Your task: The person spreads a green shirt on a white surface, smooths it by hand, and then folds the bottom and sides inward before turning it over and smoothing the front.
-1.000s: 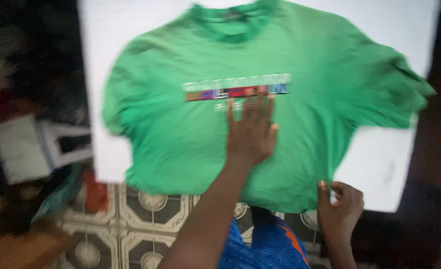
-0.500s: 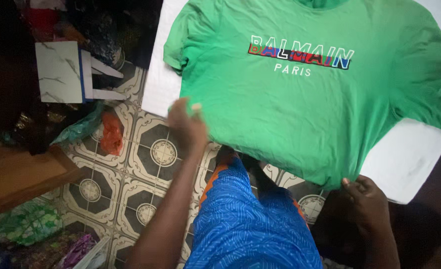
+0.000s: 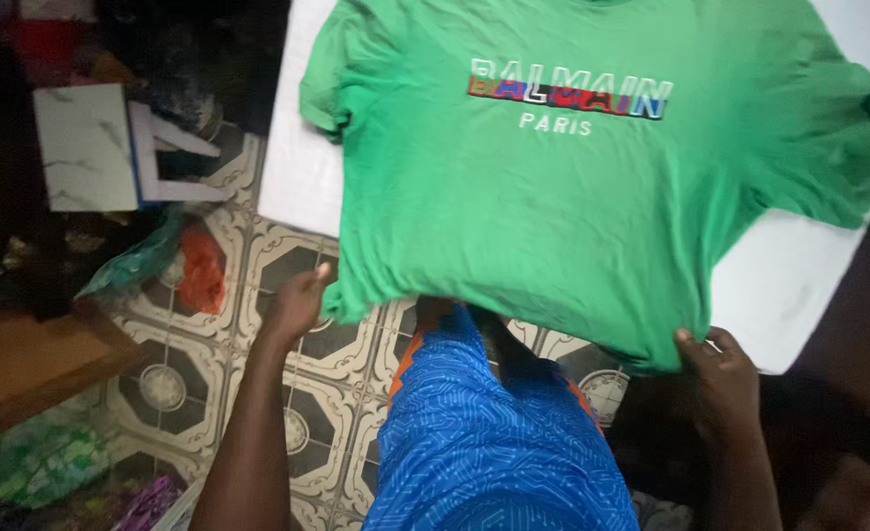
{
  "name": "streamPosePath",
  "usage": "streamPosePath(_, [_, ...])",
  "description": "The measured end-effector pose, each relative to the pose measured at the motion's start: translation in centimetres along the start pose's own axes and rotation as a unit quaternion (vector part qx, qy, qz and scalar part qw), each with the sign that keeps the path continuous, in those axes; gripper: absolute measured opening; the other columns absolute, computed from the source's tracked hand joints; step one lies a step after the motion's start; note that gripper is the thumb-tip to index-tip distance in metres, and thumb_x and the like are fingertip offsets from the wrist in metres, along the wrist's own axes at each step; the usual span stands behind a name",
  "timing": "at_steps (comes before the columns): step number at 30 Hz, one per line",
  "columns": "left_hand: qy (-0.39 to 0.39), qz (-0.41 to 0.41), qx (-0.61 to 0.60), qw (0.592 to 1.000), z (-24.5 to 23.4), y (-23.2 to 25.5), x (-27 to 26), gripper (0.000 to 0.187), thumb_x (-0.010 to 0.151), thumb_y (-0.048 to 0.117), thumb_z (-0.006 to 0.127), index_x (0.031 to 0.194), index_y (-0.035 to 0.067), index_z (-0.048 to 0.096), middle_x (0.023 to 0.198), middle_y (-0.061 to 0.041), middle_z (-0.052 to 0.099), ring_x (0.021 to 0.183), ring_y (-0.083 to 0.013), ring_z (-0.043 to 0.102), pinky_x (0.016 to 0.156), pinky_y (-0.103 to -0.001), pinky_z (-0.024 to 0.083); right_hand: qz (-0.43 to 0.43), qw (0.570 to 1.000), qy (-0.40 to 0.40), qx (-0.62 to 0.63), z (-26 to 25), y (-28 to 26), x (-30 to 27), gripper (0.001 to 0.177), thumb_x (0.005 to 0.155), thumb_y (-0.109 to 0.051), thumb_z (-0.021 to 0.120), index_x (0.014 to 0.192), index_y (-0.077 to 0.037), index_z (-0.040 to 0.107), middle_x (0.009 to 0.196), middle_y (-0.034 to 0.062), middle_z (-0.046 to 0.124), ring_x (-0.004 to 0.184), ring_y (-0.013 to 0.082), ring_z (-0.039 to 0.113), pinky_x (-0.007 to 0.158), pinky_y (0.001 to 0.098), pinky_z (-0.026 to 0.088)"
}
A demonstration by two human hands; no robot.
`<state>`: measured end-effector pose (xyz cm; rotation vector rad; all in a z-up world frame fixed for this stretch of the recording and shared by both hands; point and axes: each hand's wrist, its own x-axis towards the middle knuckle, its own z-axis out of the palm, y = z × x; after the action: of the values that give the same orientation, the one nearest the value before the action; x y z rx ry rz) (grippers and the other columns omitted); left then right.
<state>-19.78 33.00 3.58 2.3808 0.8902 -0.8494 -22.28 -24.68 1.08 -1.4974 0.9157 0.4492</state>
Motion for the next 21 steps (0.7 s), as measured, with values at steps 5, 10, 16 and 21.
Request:
streamPosePath(5, [0.222, 0.031, 0.03, 0.974, 1.5, 4.5, -1.1, 0.023, 0.098, 0.028, 0.058, 0.111, 0.011, 0.065, 0.113, -0.014, 0.066, 0.094, -0.0285, 0.067, 0.077, -0.045, 0.054, -0.015, 0.994, 0.06, -0.095, 0.0, 0.5, 0.0, 0.04, 0.099, -0.027, 0.069, 0.125, 0.003, 0.067, 0.108, 0.0147, 0.071, 0.092, 0.0196, 0.064, 0.083, 0.034, 0.051])
streamPosePath(10, [0.111, -0.012, -0.145, 0.983, 4.1, 8.6, -1.0, 0.038, 0.099, 0.039, 0.066, 0.123, 0.013, 0.053, 0.101, -0.011, 0.065, 0.084, -0.0229, 0.065, 0.073, -0.042, 0.055, -0.029, 0.991, 0.026, -0.127, 1.3, -0.6, -0.8, 0.045, 0.1, -0.035, 0.067, 0.123, 0.003, 0.067, 0.109, 0.0131, 0.072, 0.097, 0.0191, 0.066, 0.088, 0.035, 0.052])
streamPosePath(16, [0.175, 0.107, -0.307, 0.929, 4.3, 5.9, -0.3, 0.04, 0.104, 0.046, 0.063, 0.122, 0.011, 0.054, 0.115, -0.01, 0.064, 0.102, -0.02, 0.064, 0.083, -0.037, 0.056, 0.012, 0.981, 0.031, -0.191, 0.5, -2.0, -2.4, 0.048, 0.101, -0.04, 0.063, 0.12, 0.004, 0.07, 0.109, 0.0185, 0.072, 0.095, 0.0252, 0.064, 0.085, 0.0379, 0.049])
streamPosePath(21, [0.093, -0.01, -0.301, 0.949, 1.7, 7.8, -1.7, 0.042, 0.103, 0.048, 0.056, 0.129, 0.015, 0.052, 0.116, -0.016, 0.062, 0.089, -0.0274, 0.058, 0.073, -0.045, 0.048, 0.019, 0.958, 0.01, -0.285, 1.0, -2.5, -1.9, 0.063, 0.102, -0.054, 0.057, 0.127, 0.003, 0.065, 0.104, 0.026, 0.073, 0.089, 0.0309, 0.068, 0.074, 0.0416, 0.053])
